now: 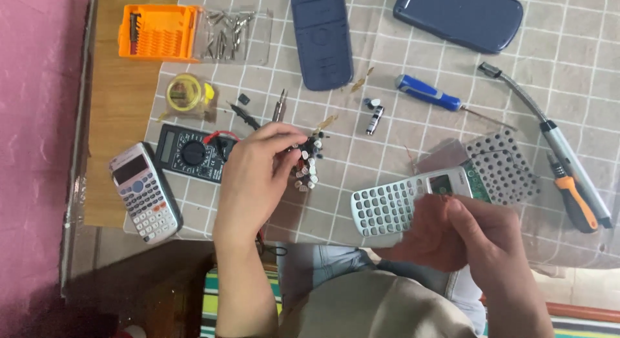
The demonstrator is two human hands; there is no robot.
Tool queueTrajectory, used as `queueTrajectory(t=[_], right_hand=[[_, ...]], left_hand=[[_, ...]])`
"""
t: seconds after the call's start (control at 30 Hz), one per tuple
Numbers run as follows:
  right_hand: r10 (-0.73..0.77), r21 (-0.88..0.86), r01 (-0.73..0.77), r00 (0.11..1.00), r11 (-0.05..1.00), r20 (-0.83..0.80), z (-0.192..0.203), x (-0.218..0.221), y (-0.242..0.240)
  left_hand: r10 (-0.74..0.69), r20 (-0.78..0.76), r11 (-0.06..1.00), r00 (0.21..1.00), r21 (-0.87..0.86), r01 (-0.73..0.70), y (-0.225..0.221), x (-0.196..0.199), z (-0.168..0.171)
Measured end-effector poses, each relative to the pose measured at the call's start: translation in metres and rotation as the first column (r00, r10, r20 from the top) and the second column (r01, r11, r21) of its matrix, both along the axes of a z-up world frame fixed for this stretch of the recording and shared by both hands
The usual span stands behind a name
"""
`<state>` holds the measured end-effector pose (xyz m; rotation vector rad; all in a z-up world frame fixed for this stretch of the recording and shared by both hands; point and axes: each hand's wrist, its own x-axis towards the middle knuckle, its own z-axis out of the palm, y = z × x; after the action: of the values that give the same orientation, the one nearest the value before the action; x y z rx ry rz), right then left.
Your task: Cleaning the plastic casing of a disassembled calculator using a cloth on a repair bench.
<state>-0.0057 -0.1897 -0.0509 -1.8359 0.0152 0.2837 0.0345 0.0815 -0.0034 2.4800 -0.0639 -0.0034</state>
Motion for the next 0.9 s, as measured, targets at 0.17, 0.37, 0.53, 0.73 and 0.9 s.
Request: queueTrajectory(t=[0.17, 0.37, 0.53, 0.73, 0.9], right_hand=[[-0.077, 0.005, 0.078, 0.991, 0.997, -0.107, -0.012, -0.005, -0.011], [0.223, 0.154, -0.199, 0.961, 0.968, -0.164, -0.019, -0.011, -0.032], [0.073, 0.152, -0.03, 0.956, 0.988, -0.283, -0.012, -0.015, -0.024], [0.017, 0.303, 0.089, 0.943, 0.949, -0.334, -0.017, -0.002, -0.017], [-0.094, 0.396, 0.282, 0.898, 0.874, -0.43, -0.023, -0.004, -0.008]], left_hand=[[0.013, 0.03, 1.0, 0.999, 0.015, -0.013, -0.016, 0.02, 0.014], [-0.031, -0.012, 0.999, 0.999, 0.034, 0.032, -0.062, 0.06, -0.013], [-0.008, -0.005, 0.989, 1.0, 0.149, 0.008, -0.072, 0.071, -0.049], [0.032, 0.002, 0.989, 0.999, 0.148, -0.032, -0.062, 0.069, -0.046], [-0.022, 0.095, 0.999, 0.995, -0.045, 0.026, -0.06, 0.03, -0.005]])
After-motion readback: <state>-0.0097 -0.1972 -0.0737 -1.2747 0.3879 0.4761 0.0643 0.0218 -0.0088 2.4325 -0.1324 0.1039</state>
